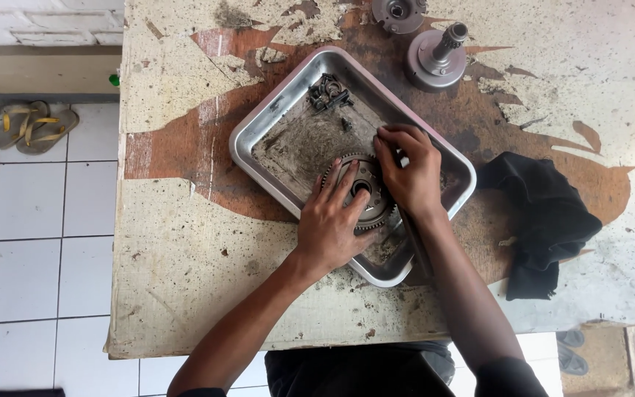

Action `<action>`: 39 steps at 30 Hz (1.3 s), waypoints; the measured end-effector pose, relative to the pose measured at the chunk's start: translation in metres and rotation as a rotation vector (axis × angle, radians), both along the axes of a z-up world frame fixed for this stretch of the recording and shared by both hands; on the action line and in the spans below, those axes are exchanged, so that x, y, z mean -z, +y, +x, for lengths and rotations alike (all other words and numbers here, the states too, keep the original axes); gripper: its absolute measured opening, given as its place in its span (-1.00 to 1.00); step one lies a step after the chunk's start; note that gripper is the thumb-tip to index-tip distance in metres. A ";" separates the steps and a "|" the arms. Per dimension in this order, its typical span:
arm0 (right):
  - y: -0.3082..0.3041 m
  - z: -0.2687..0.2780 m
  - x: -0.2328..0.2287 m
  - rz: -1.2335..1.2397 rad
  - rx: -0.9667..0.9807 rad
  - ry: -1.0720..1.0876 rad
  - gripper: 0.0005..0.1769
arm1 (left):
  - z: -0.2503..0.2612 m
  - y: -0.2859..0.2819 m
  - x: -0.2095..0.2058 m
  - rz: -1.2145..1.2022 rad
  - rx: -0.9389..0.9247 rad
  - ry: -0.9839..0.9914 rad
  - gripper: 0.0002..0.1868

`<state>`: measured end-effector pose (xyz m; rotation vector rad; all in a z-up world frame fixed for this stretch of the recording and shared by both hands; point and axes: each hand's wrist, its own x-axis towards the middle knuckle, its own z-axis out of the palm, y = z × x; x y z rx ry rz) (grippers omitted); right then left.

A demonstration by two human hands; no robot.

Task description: The person cleans a circular mechanical part, likely a clutch basket, using a black cloth. They wipe the surface and edges of the part while holding it in a metal tray. Other disassembled parts are visible on the table nearby.

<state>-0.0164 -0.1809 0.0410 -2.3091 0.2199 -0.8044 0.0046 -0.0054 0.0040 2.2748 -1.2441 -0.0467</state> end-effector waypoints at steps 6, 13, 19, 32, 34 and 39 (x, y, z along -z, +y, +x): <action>0.005 -0.021 -0.016 0.046 -0.033 0.083 -0.79 | -0.001 0.002 -0.006 0.039 -0.004 0.000 -0.29; 0.013 -0.016 -0.010 -0.013 0.040 0.057 -0.77 | -0.002 0.004 -0.008 -0.061 -0.031 -0.070 -0.30; 0.004 -0.021 -0.008 0.005 -0.005 0.052 -0.73 | -0.002 0.002 -0.002 -0.098 -0.022 -0.008 -0.34; -0.012 0.007 0.010 -0.035 -0.007 0.050 -0.73 | -0.003 0.002 -0.005 -0.094 -0.024 0.008 -0.37; -0.002 -0.013 -0.002 -0.024 -0.009 0.062 -0.71 | -0.003 0.002 -0.007 -0.097 -0.027 0.012 -0.37; 0.016 -0.040 -0.007 -0.070 0.056 0.110 -0.70 | -0.003 0.001 -0.002 -0.125 -0.052 -0.083 -0.33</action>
